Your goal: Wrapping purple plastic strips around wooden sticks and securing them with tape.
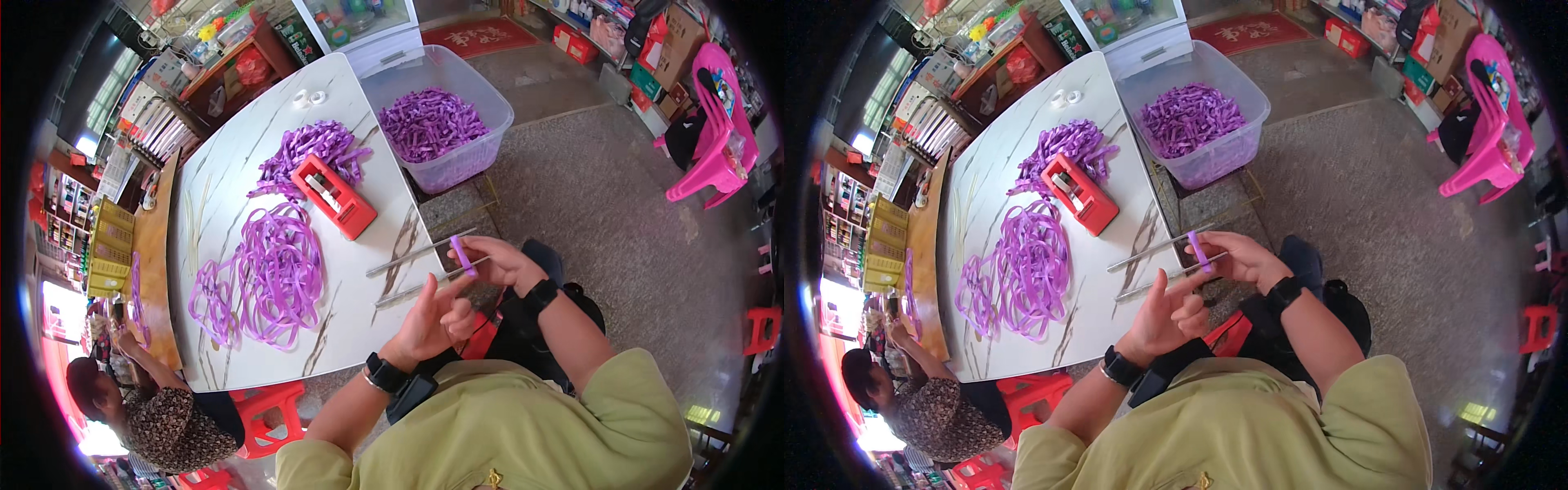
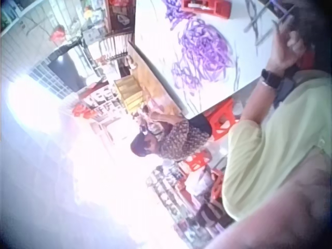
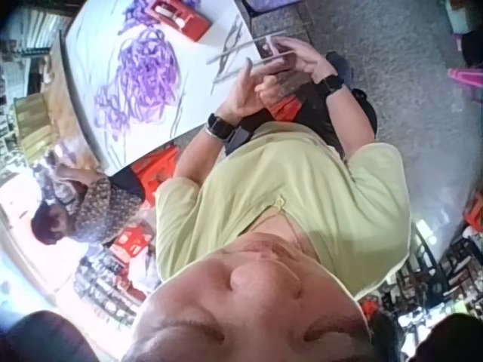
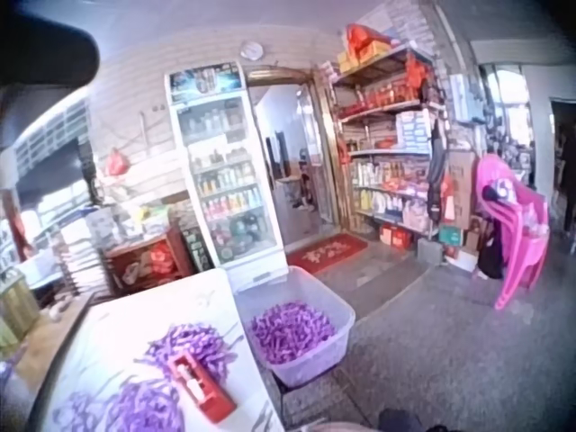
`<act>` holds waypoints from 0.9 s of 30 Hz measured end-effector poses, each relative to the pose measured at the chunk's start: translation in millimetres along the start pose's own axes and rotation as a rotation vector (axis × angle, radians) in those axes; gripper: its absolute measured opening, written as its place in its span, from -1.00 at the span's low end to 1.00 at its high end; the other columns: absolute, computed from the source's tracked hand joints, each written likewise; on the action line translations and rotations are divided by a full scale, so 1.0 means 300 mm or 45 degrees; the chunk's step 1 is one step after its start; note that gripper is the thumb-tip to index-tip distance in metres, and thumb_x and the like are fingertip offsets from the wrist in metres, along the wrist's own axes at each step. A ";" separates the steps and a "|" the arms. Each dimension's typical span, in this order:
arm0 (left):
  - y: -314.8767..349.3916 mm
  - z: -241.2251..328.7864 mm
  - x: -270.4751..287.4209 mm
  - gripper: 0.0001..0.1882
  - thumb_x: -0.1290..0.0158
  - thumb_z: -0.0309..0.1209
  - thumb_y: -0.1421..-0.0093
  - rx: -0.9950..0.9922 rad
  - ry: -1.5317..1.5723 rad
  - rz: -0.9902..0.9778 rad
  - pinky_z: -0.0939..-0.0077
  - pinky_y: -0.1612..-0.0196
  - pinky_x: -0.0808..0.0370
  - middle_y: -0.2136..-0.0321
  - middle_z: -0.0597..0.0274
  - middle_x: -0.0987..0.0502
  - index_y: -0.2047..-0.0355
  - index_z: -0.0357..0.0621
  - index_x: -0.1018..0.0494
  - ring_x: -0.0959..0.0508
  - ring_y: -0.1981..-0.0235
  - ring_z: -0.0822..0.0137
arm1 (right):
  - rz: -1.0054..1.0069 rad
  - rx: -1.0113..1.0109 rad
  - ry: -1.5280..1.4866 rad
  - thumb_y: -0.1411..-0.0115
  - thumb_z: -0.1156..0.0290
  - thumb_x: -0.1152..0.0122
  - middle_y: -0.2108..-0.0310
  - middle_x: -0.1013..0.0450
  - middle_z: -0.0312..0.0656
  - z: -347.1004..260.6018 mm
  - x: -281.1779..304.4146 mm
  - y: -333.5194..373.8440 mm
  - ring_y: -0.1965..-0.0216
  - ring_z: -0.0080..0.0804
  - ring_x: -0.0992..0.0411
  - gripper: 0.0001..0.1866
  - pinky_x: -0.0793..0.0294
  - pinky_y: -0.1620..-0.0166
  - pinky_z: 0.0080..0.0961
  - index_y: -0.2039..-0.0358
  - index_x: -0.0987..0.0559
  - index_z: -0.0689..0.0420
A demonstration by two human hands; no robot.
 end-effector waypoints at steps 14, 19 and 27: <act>0.080 0.242 -0.055 -0.25 0.13 0.00 -0.08 -0.383 -3.230 0.596 0.06 -0.15 0.08 -0.15 -0.11 0.09 -0.13 -0.23 0.04 0.12 -0.20 -0.04 | 0.266 0.113 0.741 -0.14 0.17 0.04 0.36 -0.46 -0.28 -0.084 -0.086 0.054 0.38 -0.63 -0.38 -0.66 -0.33 0.32 -0.67 0.23 -0.47 0.17; 0.075 0.227 -0.005 -0.17 0.20 0.12 -0.06 -0.296 -3.319 0.591 -0.01 -0.14 0.13 -0.17 -0.13 0.17 -0.14 -0.25 0.08 0.19 -0.21 -0.05 | 0.273 0.130 0.781 -0.14 0.16 0.04 0.41 -0.46 -0.33 -0.096 -0.097 0.057 0.40 -0.66 -0.37 -0.68 -0.33 0.34 -0.68 0.32 -0.49 0.15; 0.077 0.228 -0.010 -0.11 0.22 0.19 -0.03 -0.322 -3.280 0.558 0.02 -0.16 0.22 -0.17 -0.17 0.22 -0.16 -0.23 0.14 0.23 -0.21 -0.07 | 0.339 0.031 0.740 -0.13 0.20 0.01 0.49 -0.44 -0.38 -0.111 -0.041 0.063 0.50 -0.73 -0.33 -0.75 -0.30 0.41 -0.76 0.34 -0.48 0.10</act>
Point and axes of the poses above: each hand's wrist, its own y-axis away from the middle knuckle, its own x-axis out of the back of the hand, z = x × y, the point moved 8 cm from there along -y, towards the middle knuckle
